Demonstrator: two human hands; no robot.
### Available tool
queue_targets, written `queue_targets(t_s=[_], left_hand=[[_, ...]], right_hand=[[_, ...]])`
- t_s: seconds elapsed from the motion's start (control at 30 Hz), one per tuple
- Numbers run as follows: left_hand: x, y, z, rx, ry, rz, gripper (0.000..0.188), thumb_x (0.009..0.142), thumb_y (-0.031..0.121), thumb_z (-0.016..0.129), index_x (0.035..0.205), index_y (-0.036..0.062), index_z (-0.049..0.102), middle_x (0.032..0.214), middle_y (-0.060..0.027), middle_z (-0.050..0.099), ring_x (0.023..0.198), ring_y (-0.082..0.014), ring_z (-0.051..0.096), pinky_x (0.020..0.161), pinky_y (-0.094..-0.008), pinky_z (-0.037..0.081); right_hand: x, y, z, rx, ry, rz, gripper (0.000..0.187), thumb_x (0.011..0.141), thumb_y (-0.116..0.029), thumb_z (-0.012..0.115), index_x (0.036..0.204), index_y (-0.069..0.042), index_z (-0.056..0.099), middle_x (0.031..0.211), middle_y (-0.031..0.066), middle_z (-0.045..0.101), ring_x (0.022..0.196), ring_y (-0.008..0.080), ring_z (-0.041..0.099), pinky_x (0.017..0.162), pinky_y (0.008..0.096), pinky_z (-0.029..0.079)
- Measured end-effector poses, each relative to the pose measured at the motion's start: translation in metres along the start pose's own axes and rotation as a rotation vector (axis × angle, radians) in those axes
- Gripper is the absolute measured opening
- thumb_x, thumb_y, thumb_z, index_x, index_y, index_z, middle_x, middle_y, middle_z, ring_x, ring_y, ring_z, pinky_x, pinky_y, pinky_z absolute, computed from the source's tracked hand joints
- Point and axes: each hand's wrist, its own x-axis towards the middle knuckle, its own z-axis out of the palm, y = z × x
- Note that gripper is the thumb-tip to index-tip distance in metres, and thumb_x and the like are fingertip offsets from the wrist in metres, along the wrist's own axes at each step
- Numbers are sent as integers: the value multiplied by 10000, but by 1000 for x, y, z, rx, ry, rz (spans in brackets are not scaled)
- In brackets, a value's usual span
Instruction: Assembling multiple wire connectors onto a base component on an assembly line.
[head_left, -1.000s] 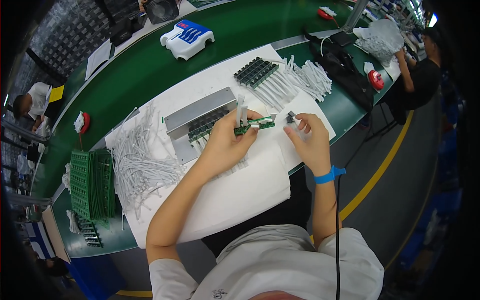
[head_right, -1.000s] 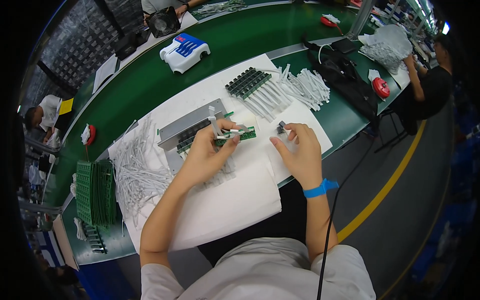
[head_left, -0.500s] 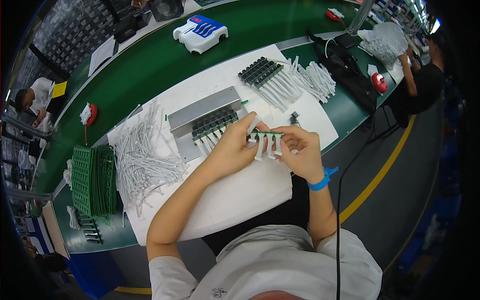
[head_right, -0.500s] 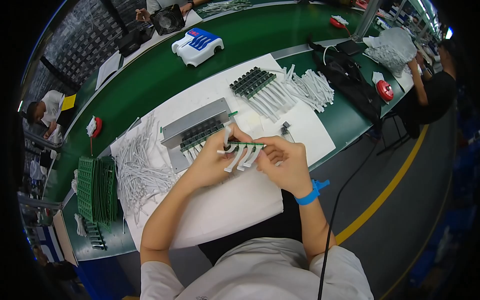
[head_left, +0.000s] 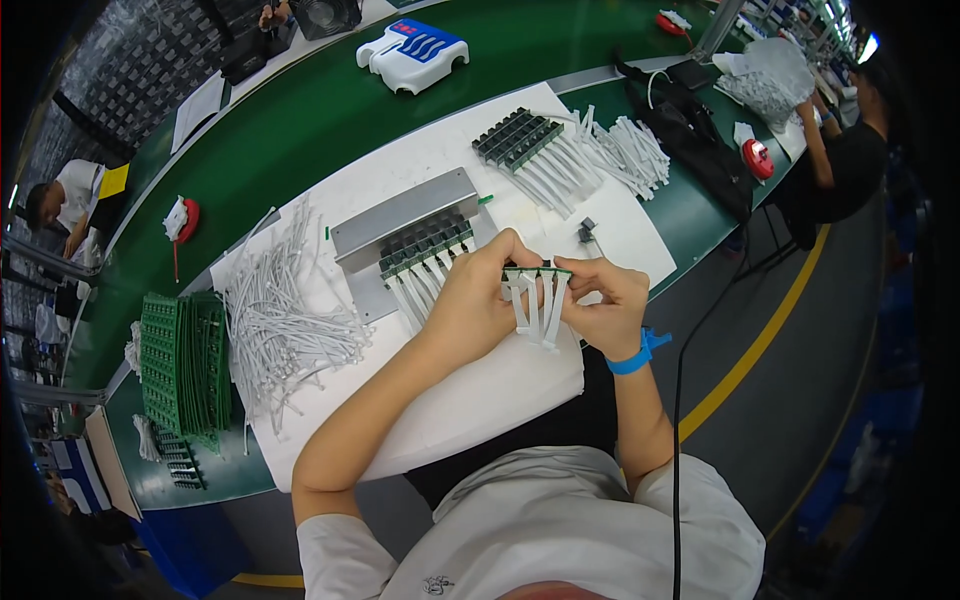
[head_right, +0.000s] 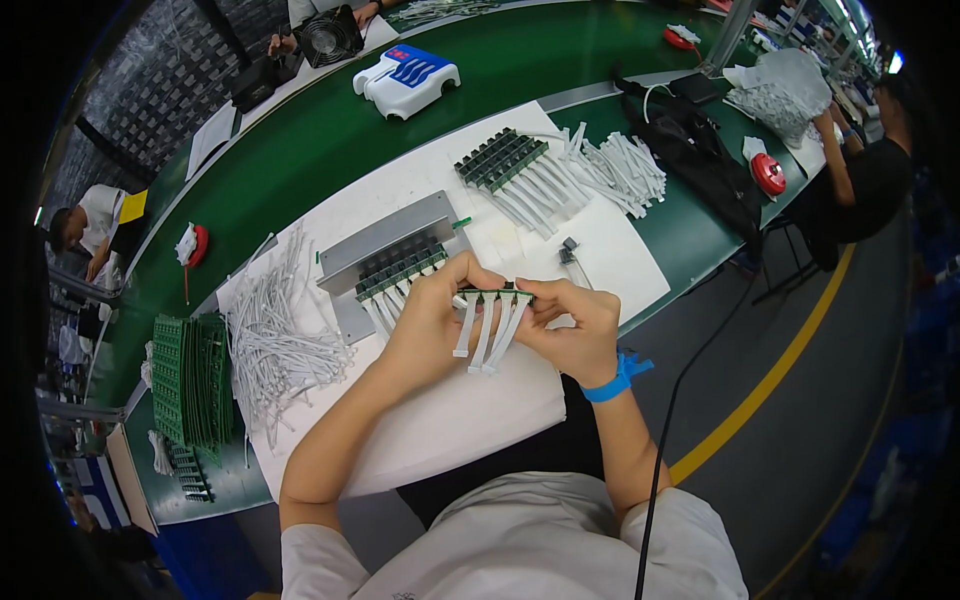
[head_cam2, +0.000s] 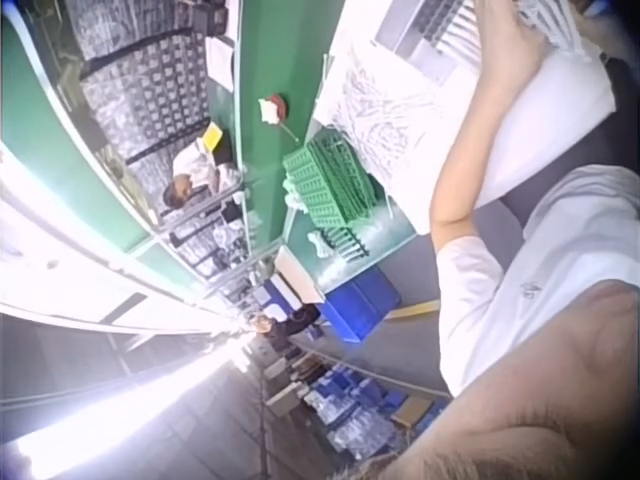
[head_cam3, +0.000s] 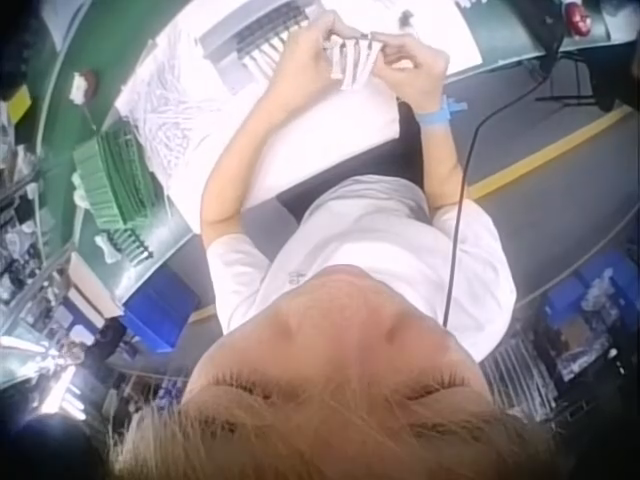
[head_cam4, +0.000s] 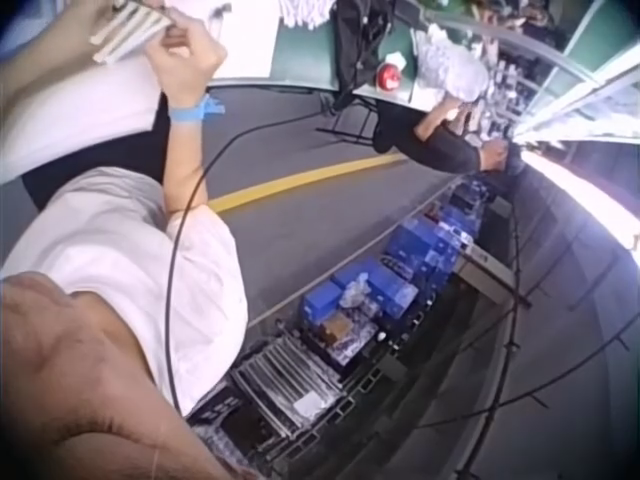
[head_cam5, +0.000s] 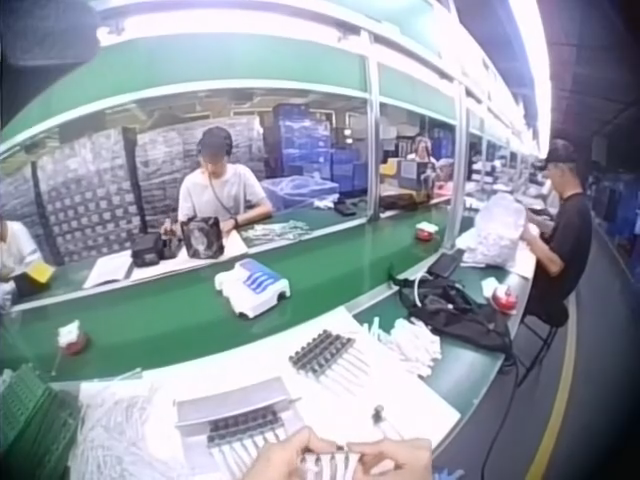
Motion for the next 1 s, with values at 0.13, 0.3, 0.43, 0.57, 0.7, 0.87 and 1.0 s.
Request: queue_targets(t_s=[0.13, 0.3, 0.43, 0.57, 0.7, 0.87, 1.0], left_hand=[[-3, -2, 3, 13, 52, 33, 304, 782, 20, 789, 954, -4, 540, 849, -159, 692, 691, -254, 687, 601, -311, 494], [0, -10, -1, -74, 110, 7, 276, 821, -53, 704, 1043, -7, 547, 939, -141, 691, 836, -201, 691, 684, -293, 520], [7, -5, -17, -69, 169, -103, 399, 873, -37, 617, 1255, 44, 536, 1017, -95, 674, 877, -122, 622, 729, -269, 503], [9, -1, -23, -58, 136, -194, 404, 919, -64, 543, 1312, 25, 523, 1062, -52, 631, 1001, -93, 580, 819, -231, 467], [9, -2, -20, -34, 106, -125, 431, 924, -47, 548, 1348, 25, 533, 1080, -56, 644, 1016, -89, 580, 833, -226, 470], [9, 2, -23, -106, 111, -101, 478, 899, -18, 613, 1364, 67, 544, 1048, -94, 648, 936, -118, 567, 726, -250, 499], [9, 2, -23, -146, 141, -84, 480, 905, -15, 619, 1371, 65, 537, 1021, -78, 654, 844, -105, 552, 707, -242, 480]], right_hand=[[-2, -3, -1, -15, -25, -12, 261, 745, 72, 753, 1002, 26, 743, 734, 64, 725, 643, 116, 710, 625, 226, 565], [8, -5, -5, 42, 21, 158, 258, 819, 68, 695, 1067, 18, 748, 750, 44, 668, 663, 94, 646, 640, 214, 514], [25, 15, -37, -99, -38, 137, 270, 802, 72, 695, 1041, -36, 761, 837, 66, 598, 676, 144, 571, 641, 278, 477], [36, 26, -44, -268, -256, -77, 272, 815, 74, 647, 1035, -43, 756, 966, 78, 614, 824, 203, 580, 735, 323, 478], [36, 34, -48, -436, -306, -164, 257, 808, 36, 697, 1049, -39, 740, 1012, 117, 621, 939, 253, 588, 796, 362, 502], [16, 15, -29, -435, -19, 178, 636, 760, -165, 835, 1324, -31, 573, 1024, 131, 590, 874, 278, 563, 764, 372, 493], [4, 27, -19, -508, -19, 226, 762, 751, -194, 855, 1398, -17, 492, 958, 110, 553, 834, 252, 537, 728, 364, 479]])
